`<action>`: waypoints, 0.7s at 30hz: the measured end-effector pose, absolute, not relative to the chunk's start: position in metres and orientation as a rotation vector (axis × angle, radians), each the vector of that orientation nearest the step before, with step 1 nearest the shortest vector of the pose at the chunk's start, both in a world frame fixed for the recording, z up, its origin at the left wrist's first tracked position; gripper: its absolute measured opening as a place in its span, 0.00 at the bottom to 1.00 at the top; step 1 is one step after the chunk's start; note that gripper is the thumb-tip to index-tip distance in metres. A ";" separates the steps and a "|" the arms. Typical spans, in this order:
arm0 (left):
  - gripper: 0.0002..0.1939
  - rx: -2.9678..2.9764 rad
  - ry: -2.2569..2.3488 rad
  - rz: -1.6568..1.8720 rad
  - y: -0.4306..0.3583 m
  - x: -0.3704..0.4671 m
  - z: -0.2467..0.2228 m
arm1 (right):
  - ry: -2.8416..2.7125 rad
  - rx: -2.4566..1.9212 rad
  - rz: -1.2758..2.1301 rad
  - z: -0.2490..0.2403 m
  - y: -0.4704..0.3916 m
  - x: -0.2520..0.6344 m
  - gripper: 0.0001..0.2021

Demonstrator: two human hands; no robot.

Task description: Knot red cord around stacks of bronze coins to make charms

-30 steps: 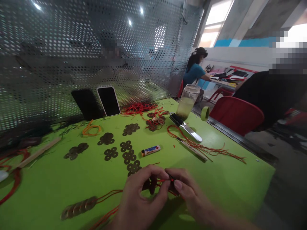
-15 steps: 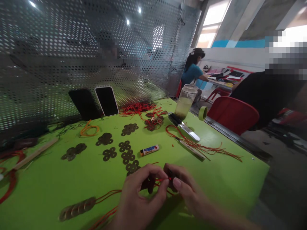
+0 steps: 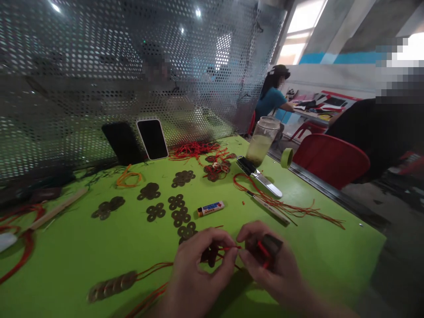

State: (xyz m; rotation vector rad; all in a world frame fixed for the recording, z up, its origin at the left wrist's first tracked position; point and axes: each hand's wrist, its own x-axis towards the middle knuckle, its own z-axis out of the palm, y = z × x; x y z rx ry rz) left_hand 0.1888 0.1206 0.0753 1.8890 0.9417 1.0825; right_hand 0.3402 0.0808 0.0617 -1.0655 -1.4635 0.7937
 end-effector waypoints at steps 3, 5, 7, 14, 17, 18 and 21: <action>0.03 1.864 0.948 1.068 0.120 0.189 0.075 | -1.488 -1.074 0.710 0.063 0.083 0.341 0.07; 0.02 1.829 0.953 1.035 0.120 0.189 0.074 | -1.502 -1.088 0.662 0.064 0.084 0.343 0.06; 0.02 1.799 0.957 0.997 0.120 0.189 0.072 | -1.506 -1.109 0.629 0.065 0.086 0.344 0.04; 0.06 1.766 0.974 0.899 0.119 0.188 0.069 | -1.571 -1.191 0.584 0.062 0.086 0.346 0.03; 0.06 1.771 0.977 0.877 0.120 0.189 0.067 | -1.587 -1.216 0.618 0.057 0.086 0.347 0.03; 0.06 1.771 0.978 0.873 0.120 0.189 0.067 | -1.590 -1.224 0.629 0.055 0.086 0.347 0.03; 0.06 1.773 0.980 0.870 0.121 0.189 0.067 | -1.607 -1.238 0.661 0.051 0.086 0.348 0.03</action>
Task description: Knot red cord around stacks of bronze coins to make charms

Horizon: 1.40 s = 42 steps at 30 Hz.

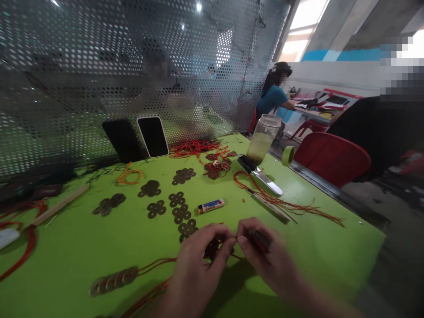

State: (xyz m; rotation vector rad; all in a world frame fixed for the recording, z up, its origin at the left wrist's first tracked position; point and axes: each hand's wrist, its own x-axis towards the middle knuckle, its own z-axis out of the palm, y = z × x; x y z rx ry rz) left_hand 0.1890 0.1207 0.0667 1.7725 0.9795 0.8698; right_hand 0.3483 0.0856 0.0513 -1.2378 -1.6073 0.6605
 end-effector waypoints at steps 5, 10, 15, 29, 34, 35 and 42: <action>0.07 1.826 0.994 0.870 0.120 0.187 0.066 | -1.652 -1.262 0.659 0.048 0.084 0.348 0.05; 0.08 1.889 1.010 0.864 0.119 0.187 0.066 | -1.678 -1.231 0.652 0.051 0.084 0.347 0.07; 0.07 1.940 0.997 0.862 0.120 0.187 0.066 | -1.667 -1.251 0.684 0.056 0.085 0.347 0.08; 0.06 1.868 1.004 0.848 0.118 0.187 0.070 | -1.330 -1.165 0.583 0.050 0.099 0.357 0.06; 0.06 1.797 0.973 0.846 0.117 0.186 0.073 | -1.201 -1.205 0.452 0.042 0.116 0.369 0.07; 0.07 1.783 0.969 0.848 0.117 0.186 0.074 | -1.191 -1.207 0.431 0.041 0.118 0.371 0.06; 0.05 1.717 0.911 0.823 0.115 0.185 0.074 | -1.326 -1.252 0.413 0.042 0.125 0.374 0.07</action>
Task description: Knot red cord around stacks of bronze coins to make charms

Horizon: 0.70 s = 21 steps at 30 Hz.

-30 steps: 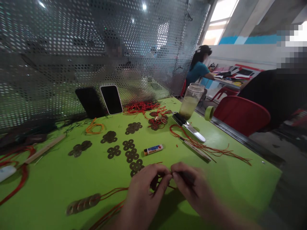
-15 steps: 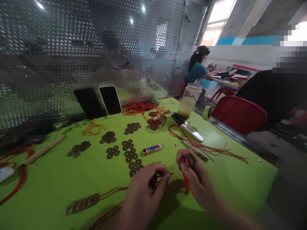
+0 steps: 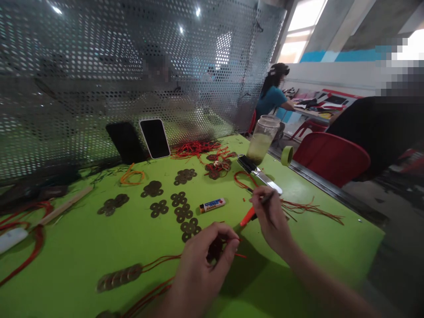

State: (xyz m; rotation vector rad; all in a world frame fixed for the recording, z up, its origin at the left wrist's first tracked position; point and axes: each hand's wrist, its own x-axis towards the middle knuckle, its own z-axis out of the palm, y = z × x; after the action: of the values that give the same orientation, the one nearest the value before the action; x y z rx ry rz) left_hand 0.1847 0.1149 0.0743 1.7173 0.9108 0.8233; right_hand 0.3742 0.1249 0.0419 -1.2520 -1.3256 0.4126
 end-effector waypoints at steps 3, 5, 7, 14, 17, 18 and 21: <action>0.05 1.709 0.915 0.805 0.113 0.184 0.073 | -1.404 -1.249 0.484 0.039 0.128 0.378 0.08; 0.05 1.731 0.920 0.783 0.109 0.185 0.072 | -1.425 -1.252 0.530 0.037 0.129 0.382 0.09; 0.04 1.780 0.908 0.736 0.104 0.187 0.068 | -1.426 -1.258 0.567 0.035 0.128 0.387 0.10; 0.09 2.096 0.694 0.499 0.097 0.196 0.045 | -1.512 -1.321 0.674 0.021 0.124 0.398 0.14; 0.13 2.263 0.655 0.571 0.098 0.196 0.052 | -1.534 -1.346 0.733 0.013 0.123 0.397 0.13; 0.15 2.290 0.620 0.657 0.096 0.193 0.058 | -1.520 -1.347 0.752 0.011 0.123 0.396 0.14; 0.17 2.213 0.663 0.988 0.080 0.172 0.080 | -1.454 -1.351 0.778 0.006 0.124 0.394 0.15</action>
State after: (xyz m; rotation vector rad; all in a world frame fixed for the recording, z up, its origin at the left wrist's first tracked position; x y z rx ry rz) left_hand 0.1716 0.0799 0.0804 2.2126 0.6627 0.9882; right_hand 0.3944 0.1237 0.0062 -1.3511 -1.4543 0.7778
